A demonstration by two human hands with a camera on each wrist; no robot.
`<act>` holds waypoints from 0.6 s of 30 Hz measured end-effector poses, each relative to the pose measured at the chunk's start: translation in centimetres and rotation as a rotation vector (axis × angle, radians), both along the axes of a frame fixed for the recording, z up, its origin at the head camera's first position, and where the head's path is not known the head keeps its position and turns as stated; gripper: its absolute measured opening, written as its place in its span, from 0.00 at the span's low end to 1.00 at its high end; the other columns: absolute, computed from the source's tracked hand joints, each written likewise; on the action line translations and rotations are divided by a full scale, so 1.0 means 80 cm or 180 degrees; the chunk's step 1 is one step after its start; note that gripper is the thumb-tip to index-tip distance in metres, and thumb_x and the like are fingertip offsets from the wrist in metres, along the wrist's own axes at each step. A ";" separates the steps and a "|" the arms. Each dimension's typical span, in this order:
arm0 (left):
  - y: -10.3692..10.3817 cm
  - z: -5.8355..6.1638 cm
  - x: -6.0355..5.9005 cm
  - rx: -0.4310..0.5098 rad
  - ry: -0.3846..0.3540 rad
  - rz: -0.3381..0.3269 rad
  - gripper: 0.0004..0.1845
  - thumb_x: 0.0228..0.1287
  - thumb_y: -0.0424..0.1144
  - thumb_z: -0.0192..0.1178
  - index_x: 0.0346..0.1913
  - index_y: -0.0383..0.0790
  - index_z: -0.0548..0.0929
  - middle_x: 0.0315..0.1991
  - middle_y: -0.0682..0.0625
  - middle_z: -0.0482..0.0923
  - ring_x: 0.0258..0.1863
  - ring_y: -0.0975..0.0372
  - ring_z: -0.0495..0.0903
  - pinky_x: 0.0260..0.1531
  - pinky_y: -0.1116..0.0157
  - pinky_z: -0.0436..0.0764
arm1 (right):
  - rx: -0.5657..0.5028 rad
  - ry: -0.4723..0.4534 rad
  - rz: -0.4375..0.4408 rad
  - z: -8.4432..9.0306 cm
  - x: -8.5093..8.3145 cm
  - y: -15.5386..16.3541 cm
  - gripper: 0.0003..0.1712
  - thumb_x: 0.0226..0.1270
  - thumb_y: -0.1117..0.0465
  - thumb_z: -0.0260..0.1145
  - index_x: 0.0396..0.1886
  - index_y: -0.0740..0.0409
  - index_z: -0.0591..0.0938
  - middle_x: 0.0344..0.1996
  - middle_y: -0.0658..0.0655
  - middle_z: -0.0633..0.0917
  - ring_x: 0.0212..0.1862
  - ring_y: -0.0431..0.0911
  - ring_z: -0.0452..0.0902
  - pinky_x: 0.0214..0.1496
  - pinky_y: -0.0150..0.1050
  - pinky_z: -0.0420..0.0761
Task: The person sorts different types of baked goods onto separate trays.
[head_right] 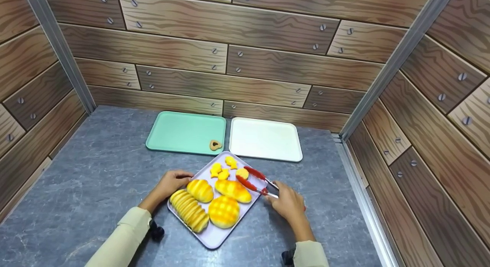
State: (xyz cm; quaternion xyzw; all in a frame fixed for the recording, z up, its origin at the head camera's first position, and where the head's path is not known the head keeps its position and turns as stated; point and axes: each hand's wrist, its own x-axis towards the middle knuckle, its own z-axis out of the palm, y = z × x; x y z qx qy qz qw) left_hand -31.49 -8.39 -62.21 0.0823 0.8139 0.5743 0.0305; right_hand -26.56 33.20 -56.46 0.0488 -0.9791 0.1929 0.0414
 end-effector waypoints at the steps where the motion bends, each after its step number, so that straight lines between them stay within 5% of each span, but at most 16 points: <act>1: 0.000 0.000 0.000 -0.0012 0.0016 -0.0005 0.11 0.66 0.35 0.63 0.48 0.39 0.90 0.47 0.46 0.88 0.53 0.53 0.83 0.57 0.53 0.79 | -0.0019 0.0004 -0.0018 0.001 0.000 -0.002 0.33 0.58 0.47 0.75 0.63 0.51 0.79 0.51 0.59 0.86 0.49 0.58 0.82 0.50 0.64 0.75; 9: -0.001 0.000 0.000 0.0010 0.0049 -0.0041 0.11 0.67 0.35 0.63 0.48 0.39 0.90 0.46 0.47 0.89 0.52 0.54 0.84 0.56 0.55 0.79 | -0.0223 -0.0086 -0.0115 0.012 -0.007 -0.030 0.36 0.61 0.45 0.73 0.67 0.53 0.77 0.57 0.61 0.84 0.55 0.59 0.81 0.56 0.64 0.73; 18: -0.003 -0.002 -0.001 -0.0009 0.0067 -0.0044 0.10 0.66 0.36 0.63 0.47 0.41 0.91 0.46 0.47 0.89 0.51 0.54 0.84 0.55 0.54 0.80 | -0.0322 0.0137 -0.0088 0.015 -0.022 -0.069 0.34 0.60 0.47 0.73 0.65 0.53 0.79 0.56 0.60 0.85 0.55 0.59 0.82 0.55 0.61 0.75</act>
